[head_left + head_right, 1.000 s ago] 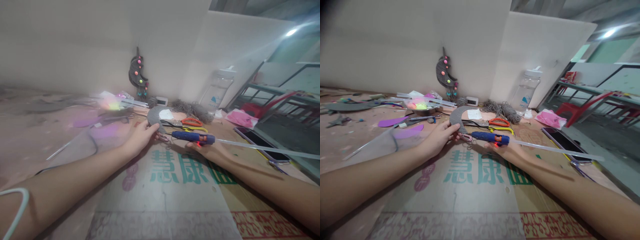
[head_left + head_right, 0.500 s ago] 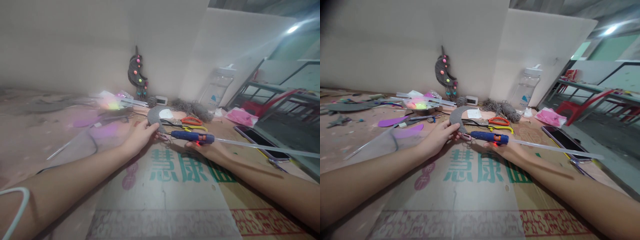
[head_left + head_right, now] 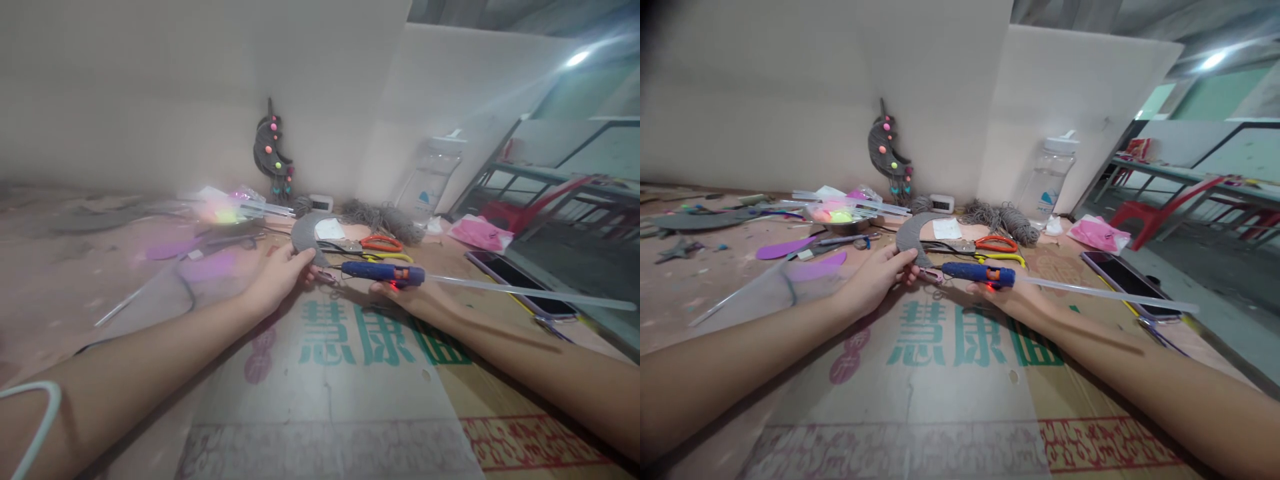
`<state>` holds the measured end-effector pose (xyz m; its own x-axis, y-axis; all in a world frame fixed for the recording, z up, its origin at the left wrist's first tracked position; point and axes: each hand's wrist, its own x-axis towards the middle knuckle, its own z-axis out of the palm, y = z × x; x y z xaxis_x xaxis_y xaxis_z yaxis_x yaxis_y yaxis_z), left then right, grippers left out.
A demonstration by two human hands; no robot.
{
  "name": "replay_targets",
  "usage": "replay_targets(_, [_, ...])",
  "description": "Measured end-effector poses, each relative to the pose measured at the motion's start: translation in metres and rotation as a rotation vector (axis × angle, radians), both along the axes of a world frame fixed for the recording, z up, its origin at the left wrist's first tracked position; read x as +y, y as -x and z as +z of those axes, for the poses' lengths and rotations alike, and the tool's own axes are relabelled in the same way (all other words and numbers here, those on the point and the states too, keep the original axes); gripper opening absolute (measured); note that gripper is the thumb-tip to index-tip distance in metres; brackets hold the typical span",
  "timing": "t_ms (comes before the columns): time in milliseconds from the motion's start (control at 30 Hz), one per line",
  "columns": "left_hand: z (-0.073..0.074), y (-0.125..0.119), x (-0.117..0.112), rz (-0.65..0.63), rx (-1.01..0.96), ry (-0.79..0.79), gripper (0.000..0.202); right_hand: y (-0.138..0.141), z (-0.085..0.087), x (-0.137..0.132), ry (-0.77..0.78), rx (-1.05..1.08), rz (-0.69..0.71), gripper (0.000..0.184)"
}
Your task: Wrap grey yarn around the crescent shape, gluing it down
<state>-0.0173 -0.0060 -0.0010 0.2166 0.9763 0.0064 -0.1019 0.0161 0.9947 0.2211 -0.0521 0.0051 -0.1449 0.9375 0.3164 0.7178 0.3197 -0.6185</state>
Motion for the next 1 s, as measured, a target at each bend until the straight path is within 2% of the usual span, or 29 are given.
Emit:
replay_targets(200, [0.001,-0.001,-0.001,-0.006,-0.039,0.024,0.012,0.000,0.000,0.002,0.073,0.037,-0.005,0.024])
replay_targets(400, [-0.001,-0.002,-0.001,0.004,-0.038,0.041,0.014,0.001,0.000,0.004,0.043,0.056,-0.001,0.025])
replay_targets(533, [0.000,-0.002,-0.001,-0.011,-0.040,0.047,0.019,0.000,-0.001,0.006,0.072,0.024,-0.030,0.032])
replay_targets(700, [-0.003,-0.002,0.001,-0.007,-0.065,0.005,0.028,-0.004,-0.004,0.011,0.068,-0.040,-0.138,0.042])
replay_targets(767, [-0.006,-0.001,0.002,-0.002,-0.067,-0.004,0.031,-0.006,-0.004,0.012,0.094,-0.064,-0.132,0.045])
replay_targets(867, [-0.009,0.000,0.003,-0.008,-0.060,-0.011,0.034,-0.007,0.000,0.013,0.080,-0.035,-0.084,0.047])
replay_targets(1000, [-0.009,0.000,0.003,-0.018,-0.048,-0.022,0.036,-0.007,0.016,0.011,0.075,0.090,-0.078,0.049])
